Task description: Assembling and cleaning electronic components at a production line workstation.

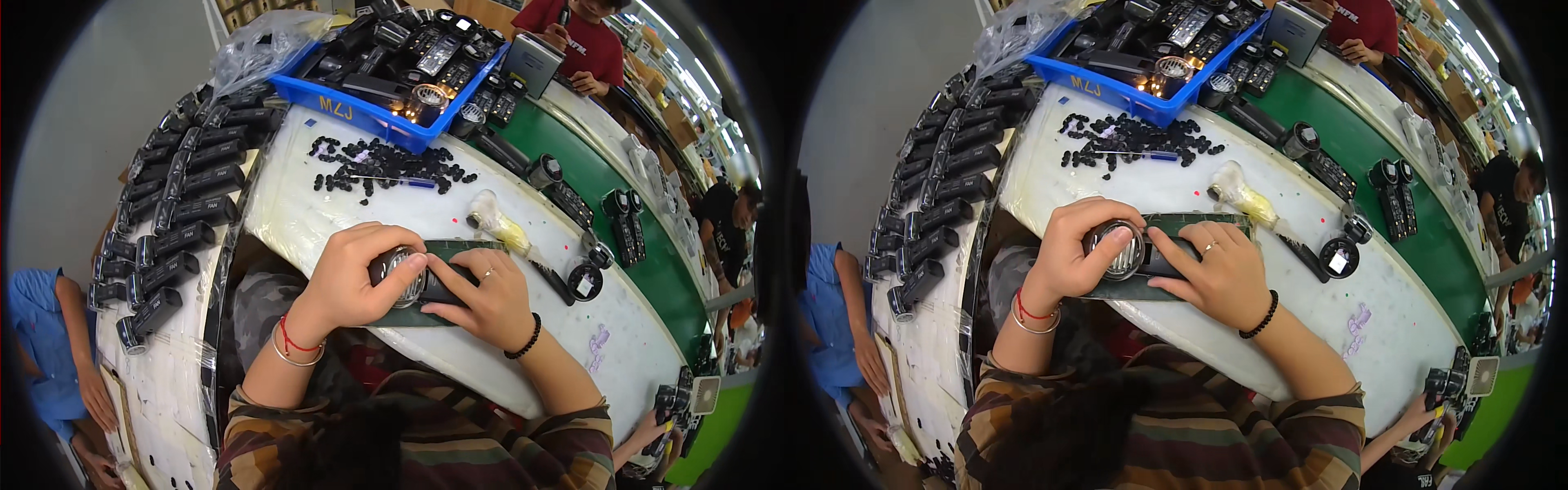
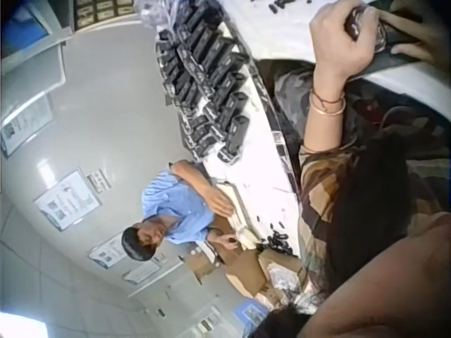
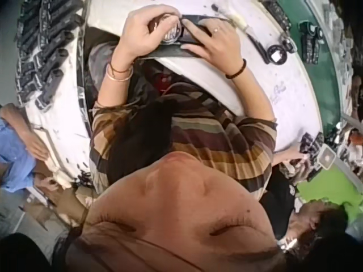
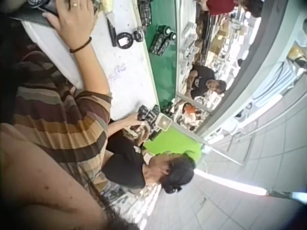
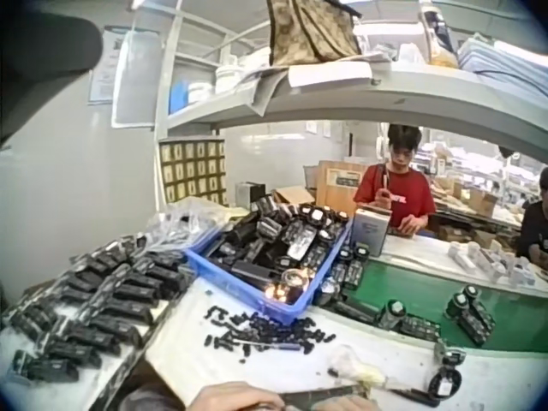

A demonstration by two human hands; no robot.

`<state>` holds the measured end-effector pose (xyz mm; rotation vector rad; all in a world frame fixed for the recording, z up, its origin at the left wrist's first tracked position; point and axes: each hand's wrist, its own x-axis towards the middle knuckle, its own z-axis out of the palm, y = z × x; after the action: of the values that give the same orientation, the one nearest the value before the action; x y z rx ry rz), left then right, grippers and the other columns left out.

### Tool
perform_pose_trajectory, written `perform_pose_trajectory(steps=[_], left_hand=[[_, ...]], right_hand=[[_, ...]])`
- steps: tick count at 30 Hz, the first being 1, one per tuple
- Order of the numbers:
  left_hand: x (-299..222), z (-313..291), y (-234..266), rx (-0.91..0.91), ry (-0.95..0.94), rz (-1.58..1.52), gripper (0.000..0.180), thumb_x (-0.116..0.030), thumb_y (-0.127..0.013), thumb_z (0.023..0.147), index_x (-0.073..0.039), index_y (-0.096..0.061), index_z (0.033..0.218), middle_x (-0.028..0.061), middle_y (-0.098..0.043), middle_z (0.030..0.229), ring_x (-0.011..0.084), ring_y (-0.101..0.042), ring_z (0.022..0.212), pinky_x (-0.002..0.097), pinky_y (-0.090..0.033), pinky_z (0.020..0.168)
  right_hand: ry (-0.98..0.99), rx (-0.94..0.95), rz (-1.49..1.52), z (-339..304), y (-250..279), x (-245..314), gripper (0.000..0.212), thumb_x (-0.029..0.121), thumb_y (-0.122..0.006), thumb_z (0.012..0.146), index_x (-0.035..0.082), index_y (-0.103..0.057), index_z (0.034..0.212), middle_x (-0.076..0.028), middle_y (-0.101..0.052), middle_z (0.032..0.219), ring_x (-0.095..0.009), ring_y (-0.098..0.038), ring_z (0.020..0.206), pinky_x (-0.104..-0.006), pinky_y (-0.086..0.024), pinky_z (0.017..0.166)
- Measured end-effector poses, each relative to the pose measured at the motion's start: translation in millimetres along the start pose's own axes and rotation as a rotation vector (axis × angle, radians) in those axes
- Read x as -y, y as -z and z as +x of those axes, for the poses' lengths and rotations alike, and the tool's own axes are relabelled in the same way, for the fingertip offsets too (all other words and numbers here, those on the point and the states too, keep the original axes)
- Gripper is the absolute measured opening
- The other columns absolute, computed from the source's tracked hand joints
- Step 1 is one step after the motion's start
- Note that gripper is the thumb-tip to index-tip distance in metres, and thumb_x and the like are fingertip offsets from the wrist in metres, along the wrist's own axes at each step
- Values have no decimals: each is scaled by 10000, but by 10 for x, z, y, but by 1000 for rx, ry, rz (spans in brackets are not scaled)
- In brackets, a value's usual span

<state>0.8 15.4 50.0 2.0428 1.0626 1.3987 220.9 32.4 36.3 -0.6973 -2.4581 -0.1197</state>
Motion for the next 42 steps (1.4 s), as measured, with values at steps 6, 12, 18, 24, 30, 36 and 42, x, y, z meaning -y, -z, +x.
perform_pose_trajectory(steps=[6,12,18,24,30,36,42], left_hand=[[64,-67,17,20,103,-27,129,-153,-659,826,-28,-663,859,111,-638,707,252,-585,615,325,-455,586],[183,-93,9,10,146,-55,121,-139,-631,832,-27,-657,867,131,-627,693,266,-594,610,329,-462,585],[200,-73,21,50,227,-135,122,-99,-581,813,-15,-649,868,153,-642,724,293,-618,649,330,-487,630],[148,-148,56,52,159,-11,189,-51,-548,782,10,-659,921,141,-675,806,229,-650,714,296,-503,682],[76,-131,18,17,151,-13,152,-89,-565,779,-4,-650,874,138,-658,753,257,-622,665,316,-492,646],[73,-103,12,28,228,-8,144,-128,-589,773,-13,-639,845,155,-642,732,310,-627,668,344,-504,649],[77,-140,4,-42,127,-7,131,-133,-619,751,-14,-619,805,149,-628,703,328,-602,647,370,-494,632]], right_hand=[[-9,42,20,4,-98,10,552,415,-732,747,152,-623,1220,-46,-549,927,-225,-565,830,-357,-465,707],[-79,169,60,75,-88,41,561,418,-709,774,148,-600,1253,-62,-557,962,-245,-565,874,-359,-472,742],[-67,265,-13,72,-72,84,674,450,-670,797,107,-498,1351,-81,-561,1104,-258,-548,977,-373,-463,819],[-224,212,369,23,96,-122,535,174,-620,876,14,-438,1354,-205,-500,1318,-379,-469,1224,-430,-371,1048],[-570,276,-178,-431,245,-510,485,148,-604,873,-5,-452,1308,-179,-585,1086,-363,-552,1017,-423,-479,834],[-555,74,-86,-512,214,-521,446,84,-537,907,-1,-432,1332,-207,-573,1050,-373,-565,965,-424,-479,850],[-903,-139,480,-965,795,482,380,163,-410,999,-31,-481,1318,0,-520,735,-75,-441,582,-226,-372,543]])
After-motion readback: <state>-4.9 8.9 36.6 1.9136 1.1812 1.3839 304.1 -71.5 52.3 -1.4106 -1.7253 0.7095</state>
